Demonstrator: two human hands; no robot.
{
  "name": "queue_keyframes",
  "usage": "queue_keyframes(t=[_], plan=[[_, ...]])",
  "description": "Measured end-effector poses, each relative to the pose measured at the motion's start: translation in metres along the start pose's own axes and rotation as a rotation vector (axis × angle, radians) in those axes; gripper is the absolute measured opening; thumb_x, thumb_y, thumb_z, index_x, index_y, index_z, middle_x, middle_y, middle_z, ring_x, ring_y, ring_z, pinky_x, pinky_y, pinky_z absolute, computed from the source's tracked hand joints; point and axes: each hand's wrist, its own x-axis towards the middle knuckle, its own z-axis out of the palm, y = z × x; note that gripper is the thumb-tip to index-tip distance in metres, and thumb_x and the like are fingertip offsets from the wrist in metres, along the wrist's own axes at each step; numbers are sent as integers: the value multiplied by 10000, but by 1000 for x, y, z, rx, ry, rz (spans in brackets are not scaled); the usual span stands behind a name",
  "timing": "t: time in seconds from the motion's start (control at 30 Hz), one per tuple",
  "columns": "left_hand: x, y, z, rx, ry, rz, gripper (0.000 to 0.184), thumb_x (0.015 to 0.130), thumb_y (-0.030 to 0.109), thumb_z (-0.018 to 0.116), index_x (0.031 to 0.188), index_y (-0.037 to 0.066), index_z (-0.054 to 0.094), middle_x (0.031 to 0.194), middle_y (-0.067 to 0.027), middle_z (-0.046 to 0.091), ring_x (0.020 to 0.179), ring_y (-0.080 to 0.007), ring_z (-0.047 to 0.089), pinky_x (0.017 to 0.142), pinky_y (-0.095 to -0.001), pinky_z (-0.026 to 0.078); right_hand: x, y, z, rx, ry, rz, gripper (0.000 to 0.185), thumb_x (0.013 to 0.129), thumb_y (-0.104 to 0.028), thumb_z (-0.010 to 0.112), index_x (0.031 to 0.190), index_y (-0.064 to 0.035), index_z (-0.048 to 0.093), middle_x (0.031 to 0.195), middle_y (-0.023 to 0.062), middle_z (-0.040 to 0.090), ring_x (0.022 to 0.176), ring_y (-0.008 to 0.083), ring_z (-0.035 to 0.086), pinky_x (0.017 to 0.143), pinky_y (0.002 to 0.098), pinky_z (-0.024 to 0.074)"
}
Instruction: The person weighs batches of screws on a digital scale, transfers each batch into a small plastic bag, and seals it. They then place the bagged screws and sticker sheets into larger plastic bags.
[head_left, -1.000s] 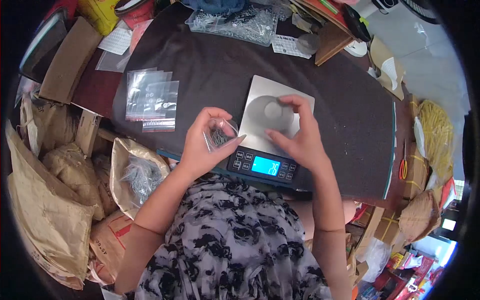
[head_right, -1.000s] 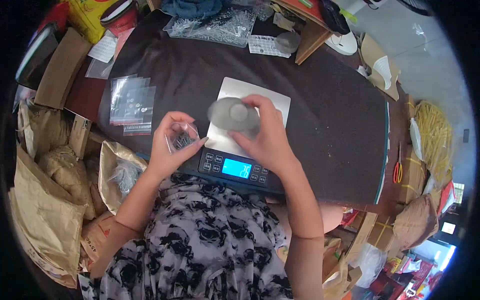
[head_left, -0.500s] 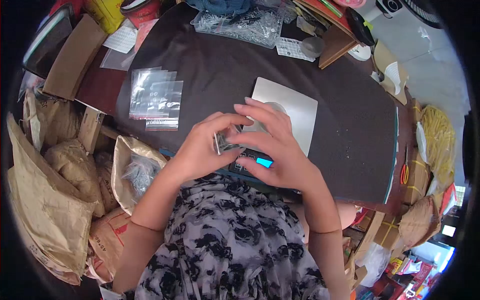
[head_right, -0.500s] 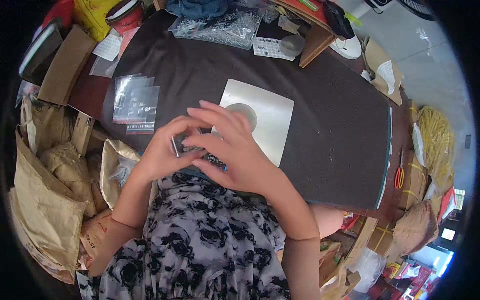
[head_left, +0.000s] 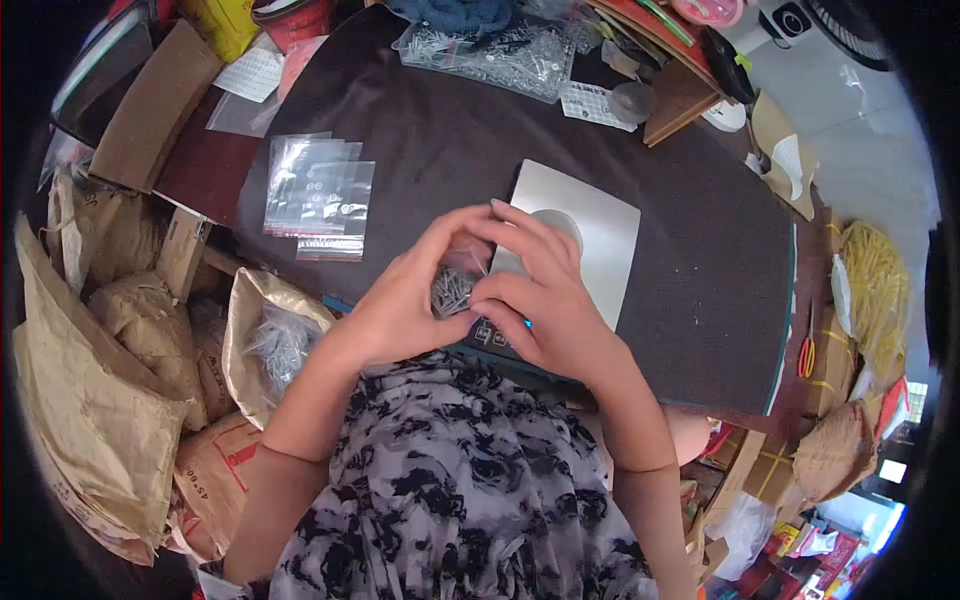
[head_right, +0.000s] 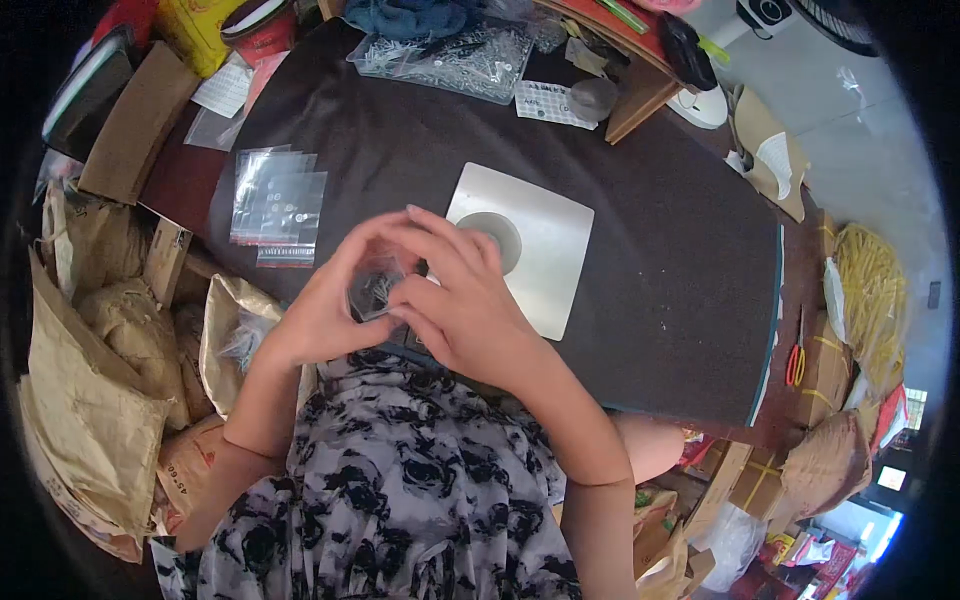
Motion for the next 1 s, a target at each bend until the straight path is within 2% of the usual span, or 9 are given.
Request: queue_keyframes(t=[0.13,0.17,0.27,0.3,0.4,0.53,0.73,0.83,1.0], plan=[[-14,-11,1,-93,134,78,880,659,85,775,1414,29,326,1416,-116,378,1232,-233,470,1040,-349,368,5,-4,3,-73,40,-105,147,718,-112,686,849,-157,637,1031,1,614,1188,233,518,976,466,283],[-19,-14,0,-45,83,59,786,687,97,769,1367,24,382,1340,-116,441,1181,-226,505,1002,-345,393,10,-7,4,-67,125,-155,209,669,-116,702,864,-177,655,875,-32,599,1088,190,569,967,453,281],[-36,-19,-5,99,-65,-2,513,771,136,753,1225,10,547,1114,-116,630,1027,-204,613,885,-333,469,16,-14,6,-42,150,-181,255,646,-122,699,892,-181,668,865,-31,594,1067,191,567,969,458,276],[-40,-8,-2,-53,19,-48,333,805,125,719,1096,-7,625,1015,-101,669,948,-196,643,825,-323,490,17,-13,4,-26,124,-182,250,679,-104,712,921,-153,673,877,-15,606,1031,222,570,948,425,323],[-50,-13,-9,-22,21,-4,321,817,112,705,1105,-5,624,1054,-111,662,968,-201,638,841,-318,488,23,-29,8,294,331,152,216,719,-93,726,928,-113,674,900,8,620,1012,257,565,895,374,383],[-62,-12,-20,-70,-13,-41,328,807,73,700,1117,-6,622,1108,-123,645,1044,-203,615,897,-319,476,9,-14,4,263,54,133,170,755,-95,727,909,-78,657,867,39,635,862,245,592,811,349,413],[-78,-15,-33,-188,-78,-45,365,785,28,691,1138,-9,606,1151,-133,629,1074,-203,604,925,-311,466,25,-38,7,128,-40,-112,127,742,-92,723,833,-83,636,808,32,625,746,202,594,723,341,395],[-86,-4,-37,-29,46,157,311,767,13,699,1070,-10,632,1089,-133,654,1019,-214,632,892,-311,488,28,-48,10,30,-62,-199,129,724,-85,723,810,-83,626,791,24,617,701,186,589,710,339,391],[-104,6,-39,83,228,180,116,744,8,725,854,11,689,909,-131,695,875,-239,677,762,-331,523,31,-61,29,-4,-105,-282,133,715,-108,727,783,-88,614,774,20,611,672,181,579,701,345,390]])
